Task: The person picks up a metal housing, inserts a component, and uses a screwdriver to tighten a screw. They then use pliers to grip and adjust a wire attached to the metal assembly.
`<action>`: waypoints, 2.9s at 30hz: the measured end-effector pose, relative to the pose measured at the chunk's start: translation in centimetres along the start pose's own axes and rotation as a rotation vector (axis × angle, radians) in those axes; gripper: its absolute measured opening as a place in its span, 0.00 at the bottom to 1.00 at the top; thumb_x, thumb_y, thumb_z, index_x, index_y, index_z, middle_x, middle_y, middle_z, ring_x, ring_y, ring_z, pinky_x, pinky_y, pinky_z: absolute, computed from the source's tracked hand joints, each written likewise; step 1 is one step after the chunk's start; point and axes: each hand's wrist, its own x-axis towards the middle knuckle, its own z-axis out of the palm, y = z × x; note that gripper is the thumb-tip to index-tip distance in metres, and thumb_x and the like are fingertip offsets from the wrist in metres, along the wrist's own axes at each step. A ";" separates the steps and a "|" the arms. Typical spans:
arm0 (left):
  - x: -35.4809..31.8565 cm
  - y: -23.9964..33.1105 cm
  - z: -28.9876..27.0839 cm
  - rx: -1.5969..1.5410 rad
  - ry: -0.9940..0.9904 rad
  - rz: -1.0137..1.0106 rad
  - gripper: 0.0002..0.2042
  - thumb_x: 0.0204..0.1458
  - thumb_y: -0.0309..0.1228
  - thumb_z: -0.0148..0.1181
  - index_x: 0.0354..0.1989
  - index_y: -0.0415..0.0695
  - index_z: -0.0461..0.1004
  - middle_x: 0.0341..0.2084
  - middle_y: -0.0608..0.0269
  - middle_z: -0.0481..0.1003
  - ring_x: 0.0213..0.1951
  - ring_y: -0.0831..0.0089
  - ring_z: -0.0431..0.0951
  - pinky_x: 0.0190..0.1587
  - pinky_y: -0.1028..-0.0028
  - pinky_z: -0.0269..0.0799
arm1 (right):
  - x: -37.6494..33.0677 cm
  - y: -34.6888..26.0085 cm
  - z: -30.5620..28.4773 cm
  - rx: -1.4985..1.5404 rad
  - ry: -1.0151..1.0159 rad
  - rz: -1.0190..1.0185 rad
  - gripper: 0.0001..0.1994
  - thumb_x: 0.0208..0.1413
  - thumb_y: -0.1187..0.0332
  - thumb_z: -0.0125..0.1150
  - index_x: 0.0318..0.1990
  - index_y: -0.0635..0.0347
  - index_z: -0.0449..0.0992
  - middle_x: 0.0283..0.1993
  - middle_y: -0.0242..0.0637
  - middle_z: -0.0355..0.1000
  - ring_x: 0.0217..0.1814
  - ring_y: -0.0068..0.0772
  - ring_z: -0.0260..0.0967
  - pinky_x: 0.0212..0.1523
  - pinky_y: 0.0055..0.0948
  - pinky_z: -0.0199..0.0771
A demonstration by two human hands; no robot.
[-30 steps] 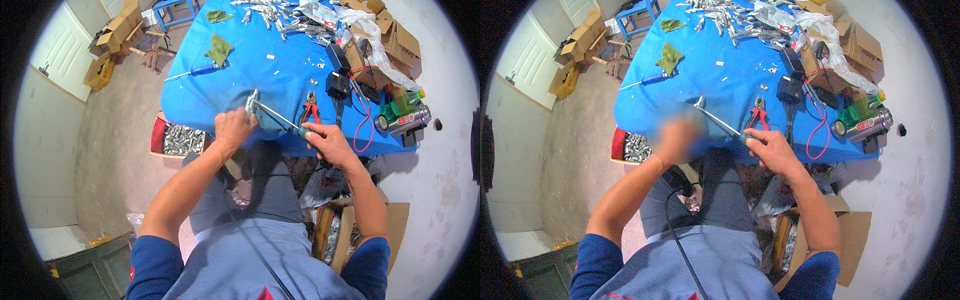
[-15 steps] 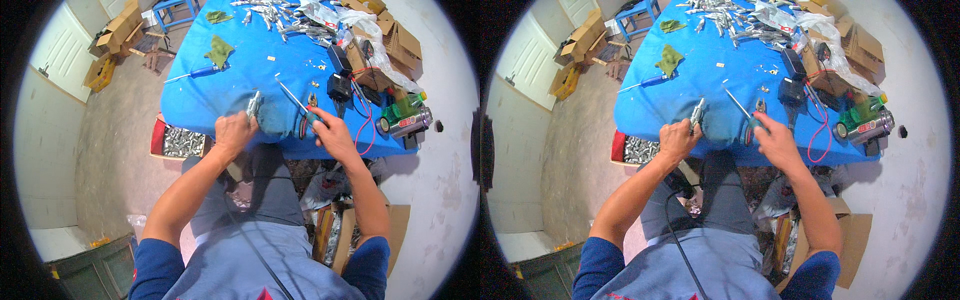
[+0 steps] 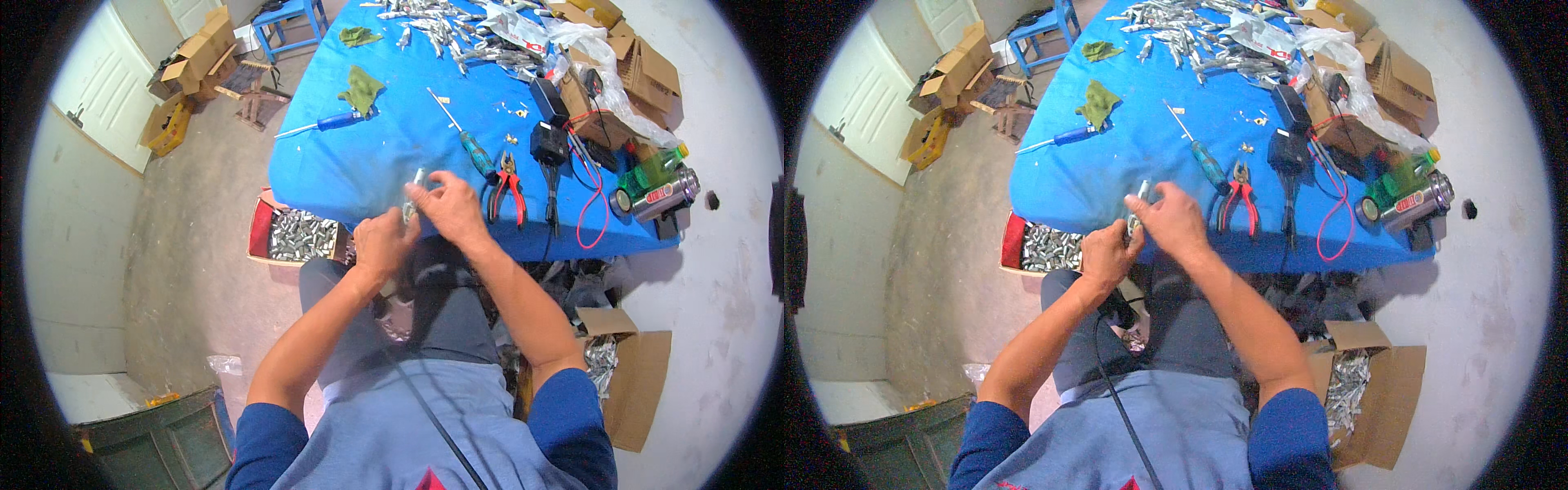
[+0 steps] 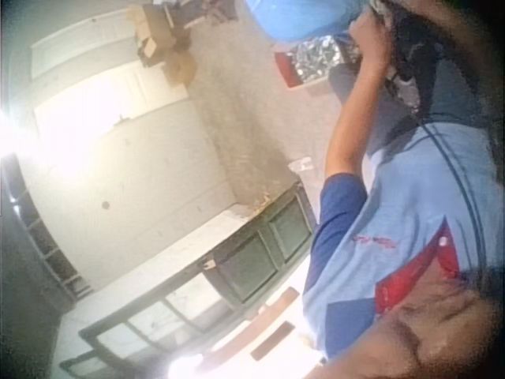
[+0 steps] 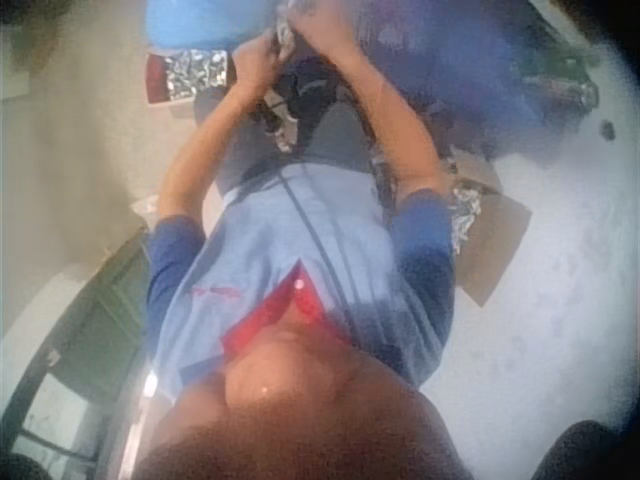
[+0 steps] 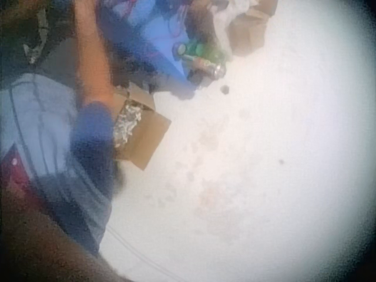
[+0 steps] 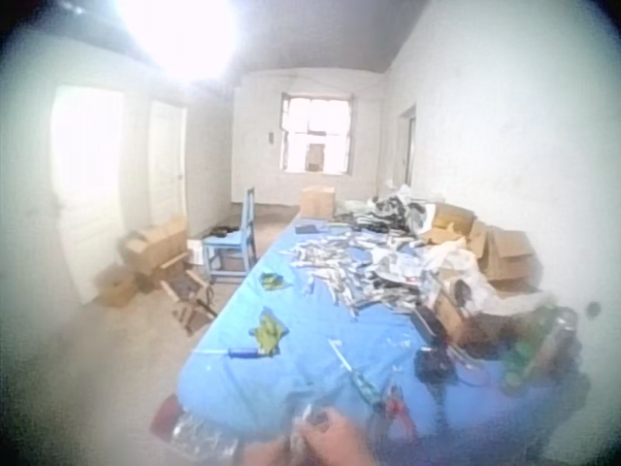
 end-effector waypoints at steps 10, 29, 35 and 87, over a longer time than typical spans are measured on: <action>-6.4 3.5 -2.0 -0.320 -0.224 -0.221 0.21 0.52 0.47 0.63 0.24 0.37 0.74 0.15 0.52 0.73 0.20 0.64 0.75 0.26 0.64 0.69 | -7.0 3.2 0.8 0.784 -0.140 0.166 0.10 0.56 0.70 0.59 0.41 0.68 0.77 0.33 0.30 0.75 0.34 0.19 0.70 0.35 0.23 0.71; -14.6 8.2 -5.8 -1.113 -0.579 -0.357 0.28 0.64 0.58 0.43 0.26 0.45 0.70 0.16 0.72 0.64 0.17 0.83 0.59 0.20 0.80 0.51 | -18.1 0.5 -5.0 1.017 -0.378 0.047 0.20 0.61 0.69 0.57 0.60 0.66 0.69 0.46 0.33 0.72 0.46 0.24 0.70 0.47 0.29 0.74; -16.9 9.4 -5.7 -1.054 -0.582 -0.357 0.32 0.63 0.63 0.36 0.25 0.45 0.69 0.16 0.71 0.65 0.17 0.81 0.60 0.19 0.78 0.51 | -20.4 1.5 -5.1 0.830 -0.338 -0.031 0.27 0.58 0.73 0.60 0.65 0.67 0.64 0.50 0.32 0.71 0.50 0.21 0.68 0.53 0.26 0.70; -20.3 9.0 -4.7 -1.700 -0.885 -0.874 0.29 0.61 0.62 0.42 0.17 0.51 0.61 0.11 0.75 0.54 0.15 0.79 0.50 0.21 0.78 0.49 | -24.6 3.1 -5.0 0.986 -0.110 0.138 0.30 0.58 0.73 0.63 0.66 0.66 0.58 0.41 0.30 0.69 0.40 0.20 0.69 0.37 0.23 0.77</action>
